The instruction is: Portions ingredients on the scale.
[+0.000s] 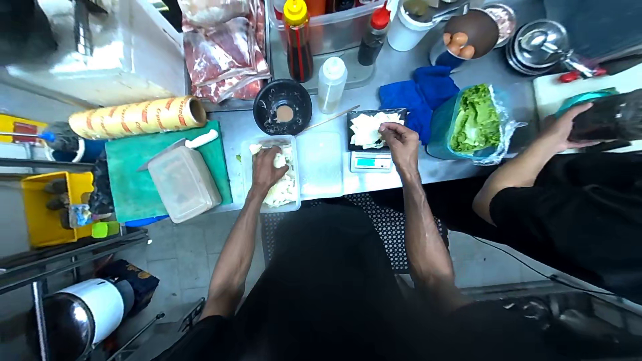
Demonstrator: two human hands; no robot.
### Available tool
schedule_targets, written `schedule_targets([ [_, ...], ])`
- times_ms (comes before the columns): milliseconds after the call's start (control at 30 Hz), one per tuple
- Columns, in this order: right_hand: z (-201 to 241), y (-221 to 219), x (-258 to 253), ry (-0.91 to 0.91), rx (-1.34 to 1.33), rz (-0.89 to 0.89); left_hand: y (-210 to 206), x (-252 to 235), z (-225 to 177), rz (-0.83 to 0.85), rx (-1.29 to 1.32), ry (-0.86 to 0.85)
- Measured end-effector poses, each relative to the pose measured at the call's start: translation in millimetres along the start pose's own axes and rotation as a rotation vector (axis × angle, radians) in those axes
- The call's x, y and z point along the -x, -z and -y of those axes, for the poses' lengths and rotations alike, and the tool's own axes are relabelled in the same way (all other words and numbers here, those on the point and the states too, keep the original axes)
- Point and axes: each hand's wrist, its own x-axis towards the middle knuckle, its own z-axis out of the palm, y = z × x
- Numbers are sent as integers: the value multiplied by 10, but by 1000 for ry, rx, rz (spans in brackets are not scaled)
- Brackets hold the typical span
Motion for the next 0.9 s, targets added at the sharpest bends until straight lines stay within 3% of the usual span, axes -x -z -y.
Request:
schedule_targets([
  [133, 109, -231, 196, 6, -37, 76, 239, 465, 65, -115, 496, 61],
  [300, 399, -907, 413, 91, -86, 308, 250, 600, 101, -184, 1066, 155],
  [400, 587, -1339, 543, 137, -71, 501, 263, 658, 88, -238, 1266, 176],
  [533, 823, -1809, 704, 38, 60, 757, 297, 700, 38, -284, 1427, 161],
  [700, 823, -2078, 858, -8, -11, 727, 333, 692, 37, -307, 1410, 173],
  [800, 719, -1990, 833, -20, 5, 683, 380, 730, 118, -288, 1098, 225],
  [900, 608, -1812, 767, -56, -23, 673, 447, 692, 167, -151, 759, 223],
])
